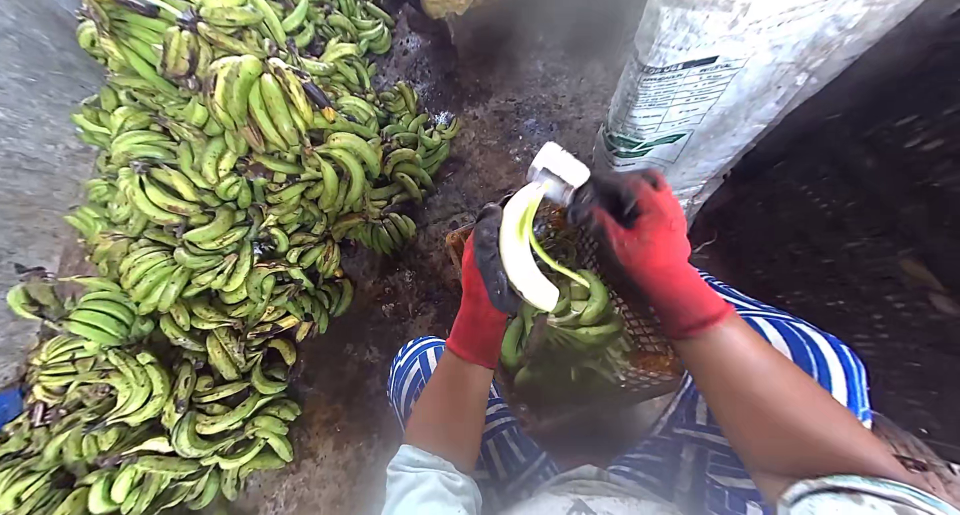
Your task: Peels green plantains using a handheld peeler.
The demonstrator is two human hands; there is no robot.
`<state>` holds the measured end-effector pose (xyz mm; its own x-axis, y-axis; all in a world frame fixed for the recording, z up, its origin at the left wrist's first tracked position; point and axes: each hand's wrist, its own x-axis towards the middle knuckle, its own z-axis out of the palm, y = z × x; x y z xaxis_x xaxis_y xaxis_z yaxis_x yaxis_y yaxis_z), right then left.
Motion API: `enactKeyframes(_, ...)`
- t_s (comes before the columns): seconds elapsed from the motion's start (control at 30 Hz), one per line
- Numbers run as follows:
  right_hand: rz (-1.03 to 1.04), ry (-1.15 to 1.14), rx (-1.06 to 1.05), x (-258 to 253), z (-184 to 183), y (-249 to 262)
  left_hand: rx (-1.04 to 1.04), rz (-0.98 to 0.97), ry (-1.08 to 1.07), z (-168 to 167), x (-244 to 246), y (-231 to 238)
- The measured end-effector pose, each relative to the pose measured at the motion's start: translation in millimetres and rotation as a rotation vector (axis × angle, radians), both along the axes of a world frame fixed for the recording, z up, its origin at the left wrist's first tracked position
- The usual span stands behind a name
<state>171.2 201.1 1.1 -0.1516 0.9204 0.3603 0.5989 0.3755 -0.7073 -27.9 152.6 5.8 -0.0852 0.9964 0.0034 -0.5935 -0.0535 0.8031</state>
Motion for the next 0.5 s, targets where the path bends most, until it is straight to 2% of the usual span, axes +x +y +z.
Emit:
enactKeyframes(0.07,-0.11,0.211,-0.103,5,0,13,0.002,-0.121,-0.228,2,-11,9)
enactKeyframes(0.1,-0.055,0.361,-0.168,7,1,12,0.022,-0.15,-0.264,2,-18,14)
enactKeyframes(0.2,0.48,0.74,-0.444,4,-5,-18,0.1,-0.214,-0.085,-5,-16,16)
enactKeyframes(0.27,0.693,0.68,-0.558,-7,-3,-43,0.245,-0.308,0.148,-42,-2,12)
enactKeyframes(0.33,0.556,0.368,-0.427,3,19,-61,0.287,-0.384,0.3,-116,14,22)
enactKeyframes(0.37,0.409,0.213,-0.277,19,34,-65,0.167,-0.441,0.343,-133,22,26)
enactKeyframes(0.43,0.033,-0.046,0.045,68,73,-62,-0.275,-0.487,0.533,-102,43,35)
enactKeyframes(0.47,-0.16,-0.133,0.185,97,97,-56,-0.361,-0.47,0.706,-94,48,38)
enactKeyframes(0.5,-0.348,-0.193,0.302,126,122,-51,-0.352,-0.428,0.934,-98,50,40)
